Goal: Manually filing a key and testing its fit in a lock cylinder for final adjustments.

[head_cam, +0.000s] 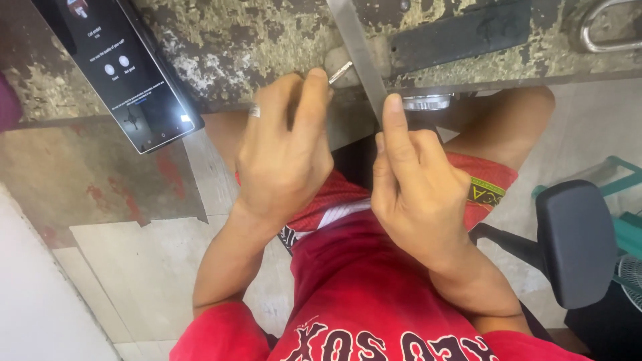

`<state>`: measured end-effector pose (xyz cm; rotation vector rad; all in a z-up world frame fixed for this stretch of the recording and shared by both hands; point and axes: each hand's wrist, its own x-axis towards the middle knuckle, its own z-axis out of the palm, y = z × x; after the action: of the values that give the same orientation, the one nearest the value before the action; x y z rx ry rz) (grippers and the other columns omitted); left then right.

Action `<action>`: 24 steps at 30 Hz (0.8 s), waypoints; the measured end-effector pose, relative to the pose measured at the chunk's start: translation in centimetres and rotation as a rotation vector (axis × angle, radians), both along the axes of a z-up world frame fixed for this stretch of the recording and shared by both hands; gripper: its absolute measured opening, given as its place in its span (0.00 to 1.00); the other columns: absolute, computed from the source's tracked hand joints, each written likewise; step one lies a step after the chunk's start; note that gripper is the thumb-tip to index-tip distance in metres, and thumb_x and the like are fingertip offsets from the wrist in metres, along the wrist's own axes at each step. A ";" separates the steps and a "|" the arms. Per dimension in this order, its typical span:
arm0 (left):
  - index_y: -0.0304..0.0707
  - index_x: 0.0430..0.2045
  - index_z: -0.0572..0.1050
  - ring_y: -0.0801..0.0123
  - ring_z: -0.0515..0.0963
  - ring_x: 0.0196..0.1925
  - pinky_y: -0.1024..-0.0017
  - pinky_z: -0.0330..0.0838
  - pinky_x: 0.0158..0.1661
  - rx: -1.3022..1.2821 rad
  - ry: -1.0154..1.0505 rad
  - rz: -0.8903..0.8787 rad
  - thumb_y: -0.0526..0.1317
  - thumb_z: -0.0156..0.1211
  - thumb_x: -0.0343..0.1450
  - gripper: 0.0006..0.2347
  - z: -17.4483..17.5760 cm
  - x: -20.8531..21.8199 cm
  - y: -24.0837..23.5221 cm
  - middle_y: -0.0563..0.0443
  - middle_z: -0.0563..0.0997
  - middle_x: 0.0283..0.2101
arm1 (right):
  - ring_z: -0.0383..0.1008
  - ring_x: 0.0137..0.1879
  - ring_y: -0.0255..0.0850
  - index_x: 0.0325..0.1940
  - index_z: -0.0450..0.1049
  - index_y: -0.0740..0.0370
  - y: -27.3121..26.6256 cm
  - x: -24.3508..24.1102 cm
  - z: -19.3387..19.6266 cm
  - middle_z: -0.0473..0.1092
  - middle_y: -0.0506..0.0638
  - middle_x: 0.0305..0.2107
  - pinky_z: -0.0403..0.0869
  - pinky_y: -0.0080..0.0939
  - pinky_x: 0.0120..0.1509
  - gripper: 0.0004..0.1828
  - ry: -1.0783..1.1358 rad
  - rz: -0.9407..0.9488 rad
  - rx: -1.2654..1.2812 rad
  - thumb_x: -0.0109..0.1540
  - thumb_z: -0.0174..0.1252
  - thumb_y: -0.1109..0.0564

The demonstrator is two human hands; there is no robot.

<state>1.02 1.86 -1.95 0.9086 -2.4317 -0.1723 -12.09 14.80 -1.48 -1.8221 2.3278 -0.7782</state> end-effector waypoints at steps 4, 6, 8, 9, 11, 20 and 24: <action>0.26 0.47 0.74 0.56 0.81 0.39 0.66 0.80 0.43 0.121 0.212 -0.061 0.30 0.61 0.79 0.06 1.8 -0.6 -0.7 0.38 0.77 0.42 | 0.68 0.32 0.40 0.77 0.62 0.64 0.2 -0.1 0.1 0.70 0.50 0.39 0.67 0.43 0.30 0.26 0.018 -0.003 0.023 0.76 0.61 0.66; 0.23 0.42 0.74 0.53 0.79 0.39 0.65 0.79 0.41 0.233 0.345 -0.074 0.30 0.60 0.78 0.04 2.2 -0.8 -0.7 0.36 0.77 0.40 | 0.68 0.32 0.41 0.77 0.63 0.65 0.5 -0.1 -0.1 0.69 0.50 0.38 0.66 0.44 0.30 0.26 0.035 0.000 0.017 0.76 0.62 0.66; 0.23 0.42 0.74 0.57 0.78 0.38 0.69 0.77 0.37 0.322 0.382 -0.052 0.29 0.60 0.78 0.04 2.6 -0.9 -0.4 0.36 0.76 0.41 | 0.65 0.30 0.40 0.77 0.63 0.66 0.6 -0.2 -0.2 0.67 0.50 0.36 0.64 0.43 0.29 0.26 0.027 0.008 0.011 0.76 0.62 0.67; 0.24 0.42 0.74 0.60 0.77 0.37 0.74 0.75 0.32 0.412 0.421 -0.035 0.28 0.60 0.78 0.03 2.9 -0.9 -0.3 0.37 0.75 0.42 | 0.62 0.29 0.40 0.77 0.63 0.66 0.7 -0.3 -0.3 0.64 0.50 0.33 0.63 0.43 0.28 0.26 0.021 0.011 0.004 0.76 0.62 0.68; 0.26 0.42 0.75 0.65 0.74 0.34 0.75 0.72 0.31 0.462 0.440 -0.010 0.29 0.61 0.77 0.03 3.2 -1.0 -0.2 0.39 0.75 0.41 | 0.64 0.30 0.40 0.77 0.63 0.66 0.8 -0.4 -0.3 0.67 0.50 0.35 0.64 0.43 0.28 0.26 0.016 0.011 0.007 0.76 0.62 0.68; 0.32 0.42 0.76 0.71 0.70 0.34 0.77 0.66 0.34 0.618 0.478 0.063 0.31 0.60 0.78 0.03 4.0 -1.5 -0.4 0.47 0.77 0.41 | 0.64 0.29 0.40 0.77 0.62 0.66 1.1 -0.8 -0.3 0.67 0.49 0.35 0.66 0.42 0.30 0.27 0.049 0.036 -0.003 0.75 0.62 0.68; 0.26 0.46 0.75 0.62 0.80 0.41 0.73 0.78 0.41 0.526 0.419 0.030 0.30 0.58 0.79 0.05 3.7 -1.5 -0.1 0.41 0.77 0.43 | 0.64 0.30 0.40 0.77 0.62 0.67 1.3 -0.9 -0.5 0.66 0.50 0.35 0.65 0.42 0.29 0.27 0.044 0.053 -0.003 0.75 0.62 0.68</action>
<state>-0.45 1.78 1.74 1.0014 -2.0043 -0.9270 -12.99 16.06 -1.99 -1.9124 2.2955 -0.7424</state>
